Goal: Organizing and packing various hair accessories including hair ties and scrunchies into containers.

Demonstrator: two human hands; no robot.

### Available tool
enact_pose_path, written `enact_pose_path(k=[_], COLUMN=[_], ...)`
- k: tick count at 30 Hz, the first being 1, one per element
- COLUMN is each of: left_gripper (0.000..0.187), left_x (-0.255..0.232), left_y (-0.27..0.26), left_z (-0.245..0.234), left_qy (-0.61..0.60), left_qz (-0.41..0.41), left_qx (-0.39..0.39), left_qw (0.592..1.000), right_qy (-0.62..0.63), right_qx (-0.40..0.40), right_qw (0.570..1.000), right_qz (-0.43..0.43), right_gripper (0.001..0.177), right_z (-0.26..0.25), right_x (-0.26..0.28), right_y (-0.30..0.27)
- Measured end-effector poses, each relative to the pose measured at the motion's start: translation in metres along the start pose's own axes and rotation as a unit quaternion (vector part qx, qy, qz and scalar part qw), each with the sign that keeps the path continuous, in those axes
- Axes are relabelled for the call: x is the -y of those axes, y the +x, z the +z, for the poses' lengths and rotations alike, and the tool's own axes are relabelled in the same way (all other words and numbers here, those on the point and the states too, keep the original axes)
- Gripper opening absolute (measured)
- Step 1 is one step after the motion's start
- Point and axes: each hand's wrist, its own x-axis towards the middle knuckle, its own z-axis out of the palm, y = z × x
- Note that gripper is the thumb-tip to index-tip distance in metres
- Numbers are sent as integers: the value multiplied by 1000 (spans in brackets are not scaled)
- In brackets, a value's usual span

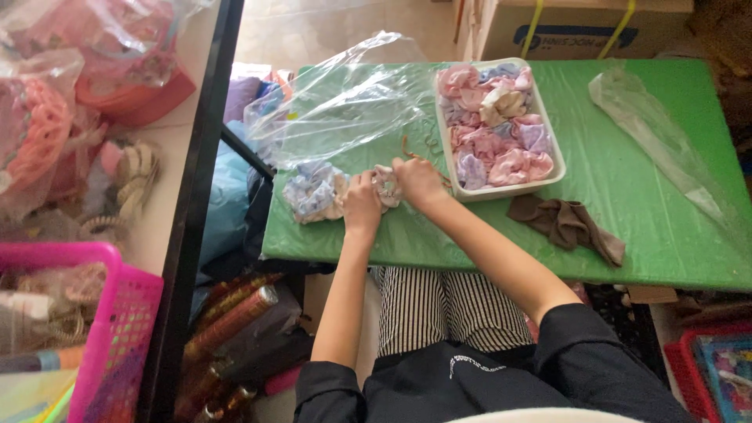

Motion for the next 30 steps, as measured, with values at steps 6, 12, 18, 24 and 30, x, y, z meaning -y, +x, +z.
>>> enact_pose_path(k=[6, 12, 18, 24, 30], left_gripper=[19, 27, 32, 28, 29], left_x=[12, -22, -43, -48, -63], left_y=[1, 3, -5, -14, -8], left_z=[27, -26, -42, -26, -19], left_qy=[18, 92, -19, -109, -164], left_qz=[-6, 9, 14, 27, 19], left_qx=[60, 9, 4, 27, 83], left_qw=[998, 996, 1000, 993, 983], right_qy=[-136, -71, -138, -181, -51], right_qx=[10, -135, -89, -135, -190], right_qw=[991, 986, 973, 974, 979], right_qz=[13, -72, 164, 20, -47], right_gripper=[8, 31, 35, 17, 12], right_z=[19, -87, -158, -189, -206], right_x=[-16, -85, -163, -149, -131], right_y=[0, 25, 40, 15, 0])
